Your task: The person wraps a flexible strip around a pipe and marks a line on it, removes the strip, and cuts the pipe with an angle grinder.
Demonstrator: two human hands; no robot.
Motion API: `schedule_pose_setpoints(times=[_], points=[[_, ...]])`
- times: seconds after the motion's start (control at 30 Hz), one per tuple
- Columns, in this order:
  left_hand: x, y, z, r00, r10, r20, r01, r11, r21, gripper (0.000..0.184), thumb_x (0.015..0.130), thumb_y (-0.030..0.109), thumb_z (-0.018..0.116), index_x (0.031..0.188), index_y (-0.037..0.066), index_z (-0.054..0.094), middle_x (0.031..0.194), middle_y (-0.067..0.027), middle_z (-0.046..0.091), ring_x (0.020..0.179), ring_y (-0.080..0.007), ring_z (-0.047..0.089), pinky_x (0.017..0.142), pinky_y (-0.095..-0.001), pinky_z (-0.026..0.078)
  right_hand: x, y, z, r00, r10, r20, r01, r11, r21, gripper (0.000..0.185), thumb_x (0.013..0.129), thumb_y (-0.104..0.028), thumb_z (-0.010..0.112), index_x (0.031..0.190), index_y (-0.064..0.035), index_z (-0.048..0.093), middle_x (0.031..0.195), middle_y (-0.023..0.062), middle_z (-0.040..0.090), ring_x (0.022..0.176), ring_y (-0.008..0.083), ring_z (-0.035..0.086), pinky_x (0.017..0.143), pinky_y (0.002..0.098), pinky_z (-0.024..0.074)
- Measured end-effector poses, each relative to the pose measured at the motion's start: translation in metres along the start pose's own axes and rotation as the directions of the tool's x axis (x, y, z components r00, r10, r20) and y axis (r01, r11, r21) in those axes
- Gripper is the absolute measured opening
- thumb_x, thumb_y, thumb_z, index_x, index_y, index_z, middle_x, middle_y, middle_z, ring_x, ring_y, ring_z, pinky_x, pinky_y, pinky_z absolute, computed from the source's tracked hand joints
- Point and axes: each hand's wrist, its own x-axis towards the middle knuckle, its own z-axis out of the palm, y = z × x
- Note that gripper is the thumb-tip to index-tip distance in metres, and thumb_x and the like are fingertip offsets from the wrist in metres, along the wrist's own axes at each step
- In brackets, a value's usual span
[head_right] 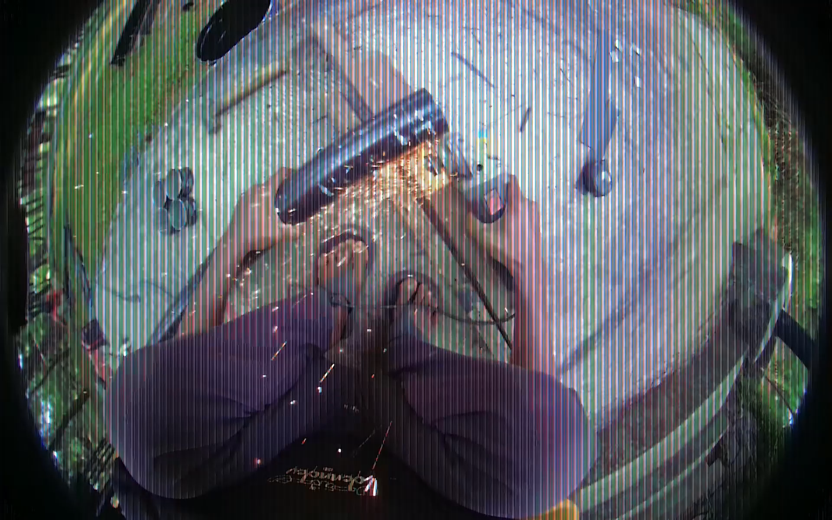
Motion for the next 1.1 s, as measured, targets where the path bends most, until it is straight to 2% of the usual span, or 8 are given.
schedule_pose_setpoints(times=[0.47,0.57,0.63,0.7,0.8,0.9,1.0,1.1], points=[[-0.003,0.007,-0.004,0.999,-0.043,0.033,0.044,0.999,-0.019,0.093,0.056,0.031,0.089,0.139,0.010,0.053,0.113,-0.0204,0.073,0.108,-0.0401,0.071,0.094,-0.0460,0.055,-0.001,-0.006,-0.003,1.000,0.019,0.012,-0.019,1.000,0.010,0.064,0.069,-0.020,0.082,0.123,0.0070,0.061,0.102,0.0254,0.075,0.095,0.0366,0.075,0.087,0.0429,0.0576],[0.011,-0.024,-0.006,0.978,0.087,0.191,-0.028,0.956,-0.293,0.095,0.054,0.031,0.091,0.138,0.008,0.054,0.117,-0.0185,0.072,0.112,-0.0351,0.069,0.097,-0.0423,0.053,0.000,-0.008,-0.004,0.998,0.056,0.025,-0.055,0.998,-0.015,0.063,0.068,-0.020,0.081,0.122,0.0070,0.062,0.101,0.0261,0.075,0.095,0.0370,0.075,0.085,0.0432,0.0577],[0.015,-0.030,-0.009,0.969,0.120,0.218,-0.040,0.941,-0.337,0.091,0.053,0.029,0.092,0.135,0.007,0.058,0.117,-0.0171,0.071,0.110,-0.0311,0.068,0.098,-0.0390,0.052,0.000,-0.009,-0.002,0.999,0.032,0.005,-0.033,0.999,0.031,0.062,0.068,-0.019,0.081,0.121,0.0071,0.062,0.100,0.0262,0.075,0.094,0.0371,0.075,0.085,0.0434,0.0576],[0.016,-0.031,0.002,0.979,0.145,0.141,-0.098,0.949,-0.298,0.088,0.053,0.029,0.091,0.133,0.007,0.060,0.114,-0.0168,0.071,0.106,-0.0310,0.069,0.096,-0.0386,0.052,-0.001,-0.009,-0.003,0.999,0.033,0.000,-0.033,0.999,0.038,0.062,0.068,-0.019,0.081,0.120,0.0072,0.062,0.099,0.0262,0.075,0.093,0.0370,0.075,0.084,0.0435,0.0576],[0.013,-0.021,-0.006,0.978,0.025,0.205,0.020,0.976,-0.216,0.085,0.053,0.029,0.091,0.130,0.007,0.061,0.112,-0.0174,0.072,0.105,-0.0313,0.070,0.094,-0.0391,0.053,-0.001,-0.006,-0.004,0.998,0.063,0.014,-0.063,0.998,-0.009,0.062,0.068,-0.019,0.081,0.120,0.0074,0.062,0.099,0.0259,0.075,0.093,0.0368,0.075,0.084,0.0436,0.0577],[0.010,-0.017,-0.004,0.992,0.049,0.119,-0.033,0.991,-0.133,0.083,0.054,0.031,0.090,0.128,0.007,0.061,0.110,-0.0186,0.073,0.103,-0.0333,0.072,0.092,-0.0411,0.054,0.000,-0.003,-0.003,0.998,0.065,0.013,-0.064,0.998,-0.028,0.063,0.068,-0.019,0.081,0.121,0.0077,0.062,0.100,0.0257,0.075,0.094,0.0365,0.075,0.084,0.0436,0.0577],[0.002,-0.010,-0.009,0.993,0.070,0.094,-0.047,0.973,-0.227,0.082,0.055,0.033,0.089,0.128,0.008,0.061,0.111,-0.0199,0.073,0.102,-0.0353,0.072,0.091,-0.0431,0.055,-0.001,-0.009,-0.004,0.999,0.041,0.010,-0.041,0.999,0.008,0.064,0.068,-0.020,0.082,0.122,0.0077,0.061,0.101,0.0257,0.075,0.095,0.0365,0.075,0.085,0.0434,0.0580],[0.006,-0.013,-0.001,0.996,0.074,0.049,-0.068,0.991,-0.114,0.083,0.055,0.034,0.089,0.129,0.009,0.060,0.110,-0.0205,0.074,0.100,-0.0365,0.073,0.090,-0.0434,0.055,0.000,-0.003,-0.002,0.999,0.041,0.010,-0.041,0.999,0.005,0.064,0.068,-0.021,0.082,0.122,0.0078,0.061,0.102,0.0254,0.075,0.095,0.0365,0.075,0.086,0.0434,0.0582]])
